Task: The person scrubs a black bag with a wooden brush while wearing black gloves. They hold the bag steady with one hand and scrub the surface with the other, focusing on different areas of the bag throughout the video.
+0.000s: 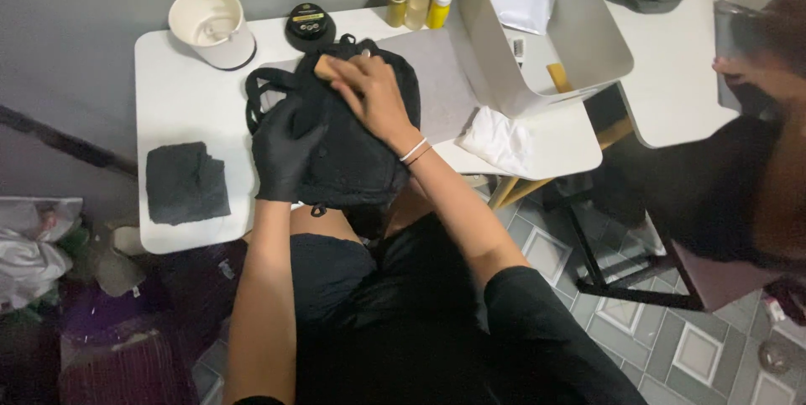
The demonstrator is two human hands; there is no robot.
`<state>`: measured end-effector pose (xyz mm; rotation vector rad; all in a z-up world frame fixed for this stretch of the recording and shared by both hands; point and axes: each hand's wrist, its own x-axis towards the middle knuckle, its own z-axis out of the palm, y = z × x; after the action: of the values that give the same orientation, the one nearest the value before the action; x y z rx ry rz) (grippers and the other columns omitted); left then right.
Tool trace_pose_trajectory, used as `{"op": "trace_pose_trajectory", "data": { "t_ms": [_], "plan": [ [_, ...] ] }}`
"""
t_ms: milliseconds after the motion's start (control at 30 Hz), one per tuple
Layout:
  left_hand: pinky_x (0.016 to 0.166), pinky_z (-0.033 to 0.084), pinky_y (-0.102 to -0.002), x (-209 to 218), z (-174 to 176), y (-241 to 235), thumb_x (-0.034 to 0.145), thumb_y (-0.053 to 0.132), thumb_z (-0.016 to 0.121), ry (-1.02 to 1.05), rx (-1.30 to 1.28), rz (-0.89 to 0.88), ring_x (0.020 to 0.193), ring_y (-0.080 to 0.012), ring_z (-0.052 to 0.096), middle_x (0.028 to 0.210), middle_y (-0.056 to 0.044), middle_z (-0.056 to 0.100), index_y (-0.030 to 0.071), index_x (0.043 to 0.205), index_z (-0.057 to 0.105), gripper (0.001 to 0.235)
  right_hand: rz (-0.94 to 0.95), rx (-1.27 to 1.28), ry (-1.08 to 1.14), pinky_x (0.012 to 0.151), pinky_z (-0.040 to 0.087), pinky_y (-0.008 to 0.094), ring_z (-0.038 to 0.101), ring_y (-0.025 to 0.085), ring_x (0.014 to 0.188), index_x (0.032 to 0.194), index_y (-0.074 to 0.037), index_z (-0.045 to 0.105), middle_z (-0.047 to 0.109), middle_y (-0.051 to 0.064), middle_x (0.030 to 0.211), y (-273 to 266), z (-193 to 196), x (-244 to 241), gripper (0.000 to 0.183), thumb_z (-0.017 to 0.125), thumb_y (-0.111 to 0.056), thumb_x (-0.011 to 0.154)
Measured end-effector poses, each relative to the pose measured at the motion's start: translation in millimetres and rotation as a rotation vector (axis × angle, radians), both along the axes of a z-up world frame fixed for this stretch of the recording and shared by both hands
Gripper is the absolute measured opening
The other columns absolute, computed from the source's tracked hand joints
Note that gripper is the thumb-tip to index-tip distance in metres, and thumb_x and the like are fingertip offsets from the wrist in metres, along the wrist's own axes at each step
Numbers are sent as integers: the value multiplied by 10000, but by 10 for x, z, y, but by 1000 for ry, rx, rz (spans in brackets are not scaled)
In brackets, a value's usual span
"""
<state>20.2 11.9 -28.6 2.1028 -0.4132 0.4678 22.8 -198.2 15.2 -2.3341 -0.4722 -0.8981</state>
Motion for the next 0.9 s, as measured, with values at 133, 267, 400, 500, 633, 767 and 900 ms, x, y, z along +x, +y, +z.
{"op": "trace_pose_trajectory", "data": {
  "t_ms": [133,267,400,500,633,767,900],
  "plan": [
    [922,589,-442,-55,58,1,819,393,945,16,-49,33,1155,-372,662,1181,-174,721,80,1230,732,559,-65,20,-60,842,504,482,648,399,954,1282,-108,689,685,173,1078,-10,137,-35,319,702,-236,991],
    [971,571,-455,-75,138,8,817,386,926,41,-40,6,1196,-359,648,1223,-154,713,106,1254,722,558,37,188,-32,858,453,326,614,238,958,1394,-216,653,654,31,1097,18,75,-41,356,666,-257,1040],
    [846,485,-392,-140,384,52,840,212,828,-58,-100,-149,968,-315,684,1048,-130,737,65,1137,714,351,-157,-28,18,786,426,446,580,313,892,1354,-148,658,654,102,1037,14,9,-1,324,636,-231,1041],
    [919,515,-409,-120,265,70,833,219,835,-21,-91,-115,1096,-324,680,1183,-120,726,49,1230,705,451,-236,61,35,900,410,415,569,301,1044,1409,-177,599,631,74,1158,-8,-39,-1,343,592,-232,1071],
    [893,524,-393,-135,350,63,859,229,828,-95,-89,-113,1017,-316,704,1101,-133,747,44,1165,732,370,-74,152,-24,948,436,396,599,290,1057,1383,-101,604,664,101,1173,40,138,-94,331,596,-213,1072],
    [852,507,-400,-127,374,54,844,191,842,-89,-82,-123,962,-318,692,1052,-135,747,52,1131,724,340,-87,2,43,798,402,419,575,276,915,1353,-160,665,653,74,1036,14,22,-37,333,655,-262,1036],
    [926,544,-432,-143,328,59,881,206,829,-76,-114,-114,1092,-328,692,1174,-151,731,9,1223,716,410,-270,16,14,808,377,396,569,262,1000,1370,-189,626,638,25,1147,22,9,-43,314,594,-287,1073]
  ]
}}
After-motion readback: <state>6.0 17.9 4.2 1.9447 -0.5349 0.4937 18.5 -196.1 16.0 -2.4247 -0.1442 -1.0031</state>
